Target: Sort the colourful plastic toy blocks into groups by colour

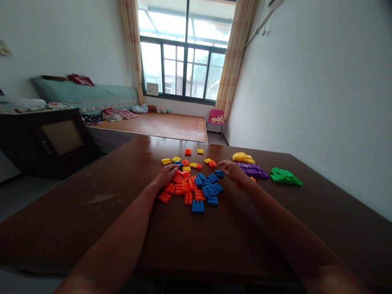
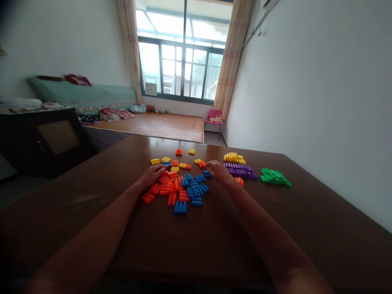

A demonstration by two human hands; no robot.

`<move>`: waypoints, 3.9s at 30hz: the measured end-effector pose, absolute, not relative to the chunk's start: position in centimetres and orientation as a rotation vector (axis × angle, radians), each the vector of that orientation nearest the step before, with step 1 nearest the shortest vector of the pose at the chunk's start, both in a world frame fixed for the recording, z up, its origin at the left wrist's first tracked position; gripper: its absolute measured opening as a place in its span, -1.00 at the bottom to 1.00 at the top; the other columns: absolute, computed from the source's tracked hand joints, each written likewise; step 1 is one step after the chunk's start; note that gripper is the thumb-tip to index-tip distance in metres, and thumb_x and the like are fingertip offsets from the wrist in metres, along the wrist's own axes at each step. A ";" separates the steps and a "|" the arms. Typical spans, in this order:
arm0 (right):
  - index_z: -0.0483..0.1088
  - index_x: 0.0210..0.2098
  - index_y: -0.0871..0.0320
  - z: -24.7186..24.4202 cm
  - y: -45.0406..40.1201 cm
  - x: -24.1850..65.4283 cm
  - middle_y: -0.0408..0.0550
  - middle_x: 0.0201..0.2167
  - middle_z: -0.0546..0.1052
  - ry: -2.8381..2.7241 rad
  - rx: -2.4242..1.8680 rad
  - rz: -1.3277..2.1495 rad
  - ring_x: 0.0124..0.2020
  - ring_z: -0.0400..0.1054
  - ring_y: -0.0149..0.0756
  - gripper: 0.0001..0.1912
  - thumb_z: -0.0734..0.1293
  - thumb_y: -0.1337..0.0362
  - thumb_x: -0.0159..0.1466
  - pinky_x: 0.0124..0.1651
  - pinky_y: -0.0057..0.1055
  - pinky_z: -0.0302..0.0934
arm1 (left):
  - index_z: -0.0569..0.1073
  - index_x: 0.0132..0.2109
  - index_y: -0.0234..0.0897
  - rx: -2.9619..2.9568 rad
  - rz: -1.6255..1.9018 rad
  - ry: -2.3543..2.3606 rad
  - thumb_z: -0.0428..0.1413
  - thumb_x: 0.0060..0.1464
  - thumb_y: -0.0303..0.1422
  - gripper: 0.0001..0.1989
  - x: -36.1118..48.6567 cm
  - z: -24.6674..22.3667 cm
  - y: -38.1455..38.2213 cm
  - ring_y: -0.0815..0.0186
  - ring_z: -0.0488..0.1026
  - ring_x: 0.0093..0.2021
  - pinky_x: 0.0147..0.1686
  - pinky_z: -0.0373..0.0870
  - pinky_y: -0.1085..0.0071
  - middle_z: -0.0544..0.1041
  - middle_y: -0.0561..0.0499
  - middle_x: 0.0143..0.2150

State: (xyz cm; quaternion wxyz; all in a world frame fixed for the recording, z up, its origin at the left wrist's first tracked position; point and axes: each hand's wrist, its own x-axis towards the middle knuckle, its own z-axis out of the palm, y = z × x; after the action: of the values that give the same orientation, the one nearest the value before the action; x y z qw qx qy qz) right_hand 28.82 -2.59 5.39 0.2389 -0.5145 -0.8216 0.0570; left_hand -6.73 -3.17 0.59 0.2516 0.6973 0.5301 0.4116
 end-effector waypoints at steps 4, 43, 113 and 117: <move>0.48 -0.07 0.02 4.2 -3.9 25.2 -0.05 -0.09 0.53 -2.427 -1.462 0.280 -0.06 0.40 -0.20 -0.70 0.36 0.25 0.18 0.02 -0.34 0.24 | 0.55 -0.06 -0.34 1.911 1.110 1.444 0.00 0.05 -0.07 -0.51 -6.8 0.5 -3.2 0.14 0.50 -0.19 -0.14 0.39 0.28 0.60 -0.08 -0.19; 0.41 -0.44 0.10 0.1 -13.5 51.9 0.03 -0.45 0.55 -1.162 -2.380 0.008 -0.36 0.47 -0.14 -0.64 0.33 -0.08 0.09 -0.31 -0.29 0.31 | 0.52 0.00 -0.28 2.047 0.949 1.502 -0.03 0.01 0.06 -0.40 -7.5 1.2 -2.9 0.08 0.48 -0.06 -0.02 0.35 0.25 0.58 -0.07 -0.08; 0.46 -0.43 0.14 -1.7 -12.6 56.7 0.01 -0.43 0.57 -0.932 -2.010 0.065 -0.35 0.46 -0.17 -0.78 0.39 0.18 -0.06 -0.26 -0.32 0.28 | 0.52 0.01 -0.28 2.054 0.880 1.515 -0.02 -0.02 0.11 -0.35 -7.8 0.7 -1.8 0.09 0.49 -0.08 -0.10 0.40 0.29 0.59 -0.07 -0.10; 0.48 -0.38 0.12 -1.2 -12.5 55.6 0.03 -0.34 0.58 -1.101 -2.117 0.026 -0.29 0.45 -0.15 -0.78 0.35 0.14 0.04 -0.24 -0.30 0.27 | 0.52 0.01 -0.26 2.056 0.870 1.510 -0.01 -0.03 0.13 -0.34 -7.9 0.9 -2.2 0.10 0.50 -0.11 -0.14 0.41 0.31 0.59 -0.05 -0.13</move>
State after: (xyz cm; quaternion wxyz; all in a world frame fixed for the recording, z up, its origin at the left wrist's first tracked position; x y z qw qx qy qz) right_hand 55.60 -12.54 -1.24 0.3687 -0.8247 -0.4287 0.0100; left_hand -7.86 -2.18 0.89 0.2212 0.7439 0.5464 0.3149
